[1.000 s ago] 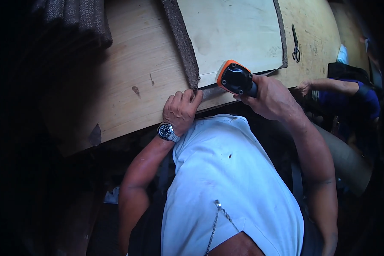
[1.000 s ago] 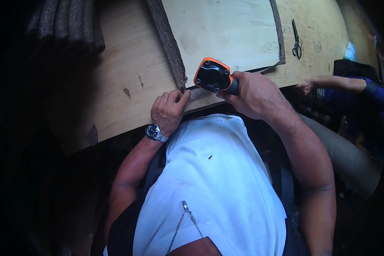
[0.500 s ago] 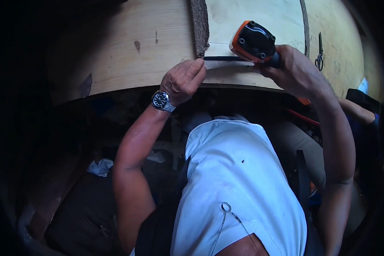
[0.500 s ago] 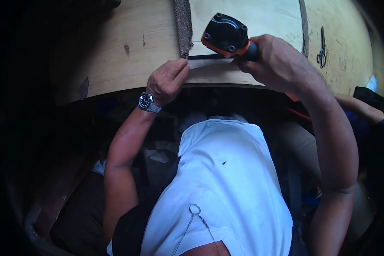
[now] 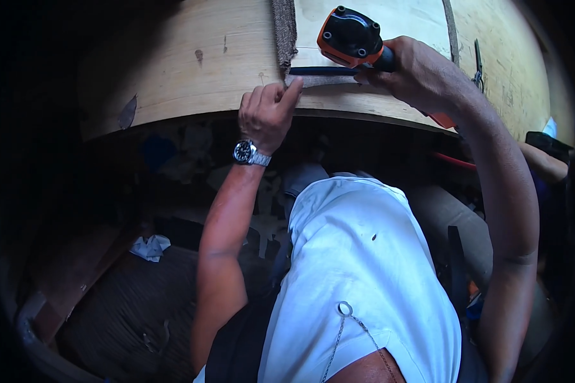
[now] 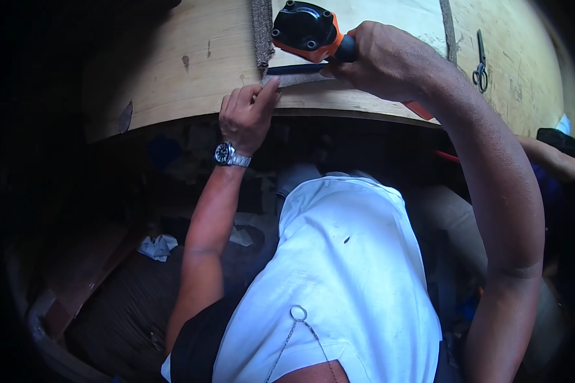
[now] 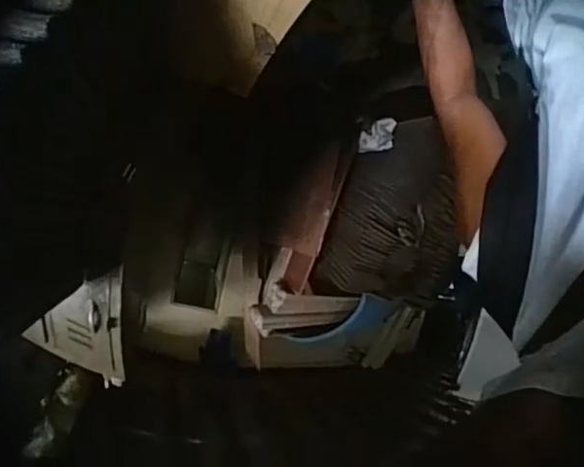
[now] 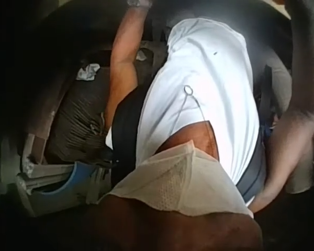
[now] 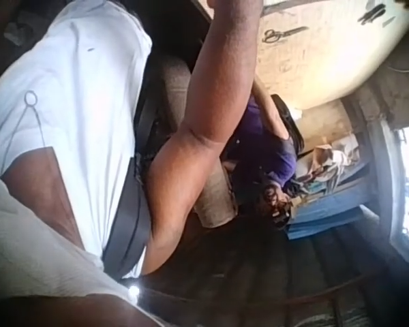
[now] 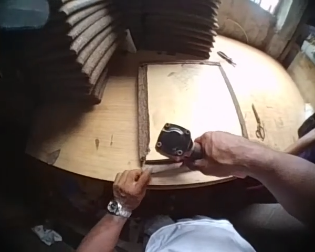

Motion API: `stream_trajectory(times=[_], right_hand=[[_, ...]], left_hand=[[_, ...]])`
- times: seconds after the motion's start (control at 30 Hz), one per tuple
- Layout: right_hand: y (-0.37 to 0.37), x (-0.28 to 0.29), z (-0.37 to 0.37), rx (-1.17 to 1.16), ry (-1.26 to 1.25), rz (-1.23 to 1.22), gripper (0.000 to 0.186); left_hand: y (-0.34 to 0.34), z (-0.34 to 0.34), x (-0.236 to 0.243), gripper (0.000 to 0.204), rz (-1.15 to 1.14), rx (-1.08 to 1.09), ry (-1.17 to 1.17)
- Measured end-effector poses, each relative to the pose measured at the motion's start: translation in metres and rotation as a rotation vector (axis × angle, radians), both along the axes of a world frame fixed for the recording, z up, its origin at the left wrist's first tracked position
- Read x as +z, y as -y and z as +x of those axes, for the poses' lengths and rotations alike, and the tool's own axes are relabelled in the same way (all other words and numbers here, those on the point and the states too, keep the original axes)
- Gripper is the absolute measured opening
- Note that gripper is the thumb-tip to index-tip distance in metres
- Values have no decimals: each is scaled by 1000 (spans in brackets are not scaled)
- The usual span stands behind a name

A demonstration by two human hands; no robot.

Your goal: Upholstering a chair seat by stapling fabric over foam onto a wooden frame and trimming excess.

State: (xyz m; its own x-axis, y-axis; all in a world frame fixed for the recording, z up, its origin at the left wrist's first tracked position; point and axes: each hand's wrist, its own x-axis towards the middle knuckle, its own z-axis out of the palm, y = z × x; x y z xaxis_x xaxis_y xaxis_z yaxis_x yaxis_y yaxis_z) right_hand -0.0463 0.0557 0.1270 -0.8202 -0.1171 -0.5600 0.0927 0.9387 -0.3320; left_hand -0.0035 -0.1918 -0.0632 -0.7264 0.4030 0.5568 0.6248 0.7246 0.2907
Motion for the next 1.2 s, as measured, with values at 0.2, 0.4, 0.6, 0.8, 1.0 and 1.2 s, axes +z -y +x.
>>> stream_trajectory(times=[0.2,0.4,0.6,0.8,1.0,1.2], right_hand=[[-2,0,0,45,-15,-15,37],[-3,3,-1,45,-24,54,36],[-3,3,0,28,-12,34,35],[-6,0,3,27,-22,16,35],[-6,0,4,42,-54,1,35],[2,15,3,-38,48,-39,35]], left_hand=[[-1,-13,-5,26,-50,24,-48],[-4,-15,-4,23,73,-68,-140],[1,-18,-3,24,66,-162,-82],[13,-33,-2,29,-39,-323,-88],[17,-36,-6,38,35,-277,-120],[15,-22,-8,36,4,-49,-119]])
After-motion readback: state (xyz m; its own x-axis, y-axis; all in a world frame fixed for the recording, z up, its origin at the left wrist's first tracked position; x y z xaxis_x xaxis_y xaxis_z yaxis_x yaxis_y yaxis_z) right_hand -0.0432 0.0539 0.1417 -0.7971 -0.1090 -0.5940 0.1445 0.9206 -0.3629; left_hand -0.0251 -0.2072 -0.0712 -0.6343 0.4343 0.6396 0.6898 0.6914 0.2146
